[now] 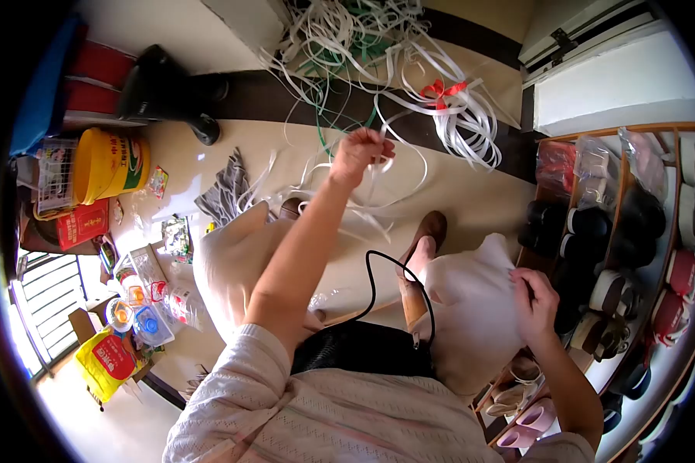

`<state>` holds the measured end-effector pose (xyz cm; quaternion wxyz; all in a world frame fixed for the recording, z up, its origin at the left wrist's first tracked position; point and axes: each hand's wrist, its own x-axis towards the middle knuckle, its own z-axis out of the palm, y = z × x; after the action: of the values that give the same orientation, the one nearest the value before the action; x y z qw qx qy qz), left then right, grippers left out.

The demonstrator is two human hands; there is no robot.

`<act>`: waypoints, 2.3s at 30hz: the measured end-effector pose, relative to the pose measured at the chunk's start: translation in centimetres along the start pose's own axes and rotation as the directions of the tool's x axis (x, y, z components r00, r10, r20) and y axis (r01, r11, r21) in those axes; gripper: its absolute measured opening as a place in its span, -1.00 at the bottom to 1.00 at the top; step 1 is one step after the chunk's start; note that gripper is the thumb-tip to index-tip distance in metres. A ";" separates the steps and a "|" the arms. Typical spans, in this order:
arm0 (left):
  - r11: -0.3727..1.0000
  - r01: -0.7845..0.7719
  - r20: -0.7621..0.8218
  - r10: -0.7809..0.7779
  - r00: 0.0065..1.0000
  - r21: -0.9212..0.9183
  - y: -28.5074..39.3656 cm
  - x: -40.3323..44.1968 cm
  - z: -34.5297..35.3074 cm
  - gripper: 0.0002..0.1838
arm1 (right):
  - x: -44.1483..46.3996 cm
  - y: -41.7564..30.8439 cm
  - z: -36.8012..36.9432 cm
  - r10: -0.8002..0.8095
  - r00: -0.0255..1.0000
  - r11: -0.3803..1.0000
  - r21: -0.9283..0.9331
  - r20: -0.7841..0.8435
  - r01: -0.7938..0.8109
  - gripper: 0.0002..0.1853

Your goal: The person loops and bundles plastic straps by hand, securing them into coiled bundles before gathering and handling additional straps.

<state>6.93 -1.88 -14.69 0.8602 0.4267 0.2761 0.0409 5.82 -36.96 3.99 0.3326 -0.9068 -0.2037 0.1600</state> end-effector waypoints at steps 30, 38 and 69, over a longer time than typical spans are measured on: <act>0.924 -0.195 0.290 0.098 0.952 0.329 15.9 -13.7 -3.3 -0.81 | 18.9 -18.3 13.1 0.073 0.995 0.313 0.945 0.073 -0.092 -0.72; 0.942 -0.188 0.338 0.087 0.937 0.279 16.0 -12.7 -2.1 -0.79 | 20.1 -14.7 10.1 -0.411 0.671 0.893 -0.123 -0.617 0.433 -0.53; 0.947 0.023 0.264 0.066 0.962 -0.320 15.7 -8.5 -3.4 -0.73 | 16.1 -14.0 13.9 -0.413 0.620 0.739 0.643 0.667 -0.201 -0.18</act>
<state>0.64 7.90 -0.71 0.9472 0.2860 0.1406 0.0358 10.15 -12.10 0.79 0.5200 -0.5493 -0.3130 0.5744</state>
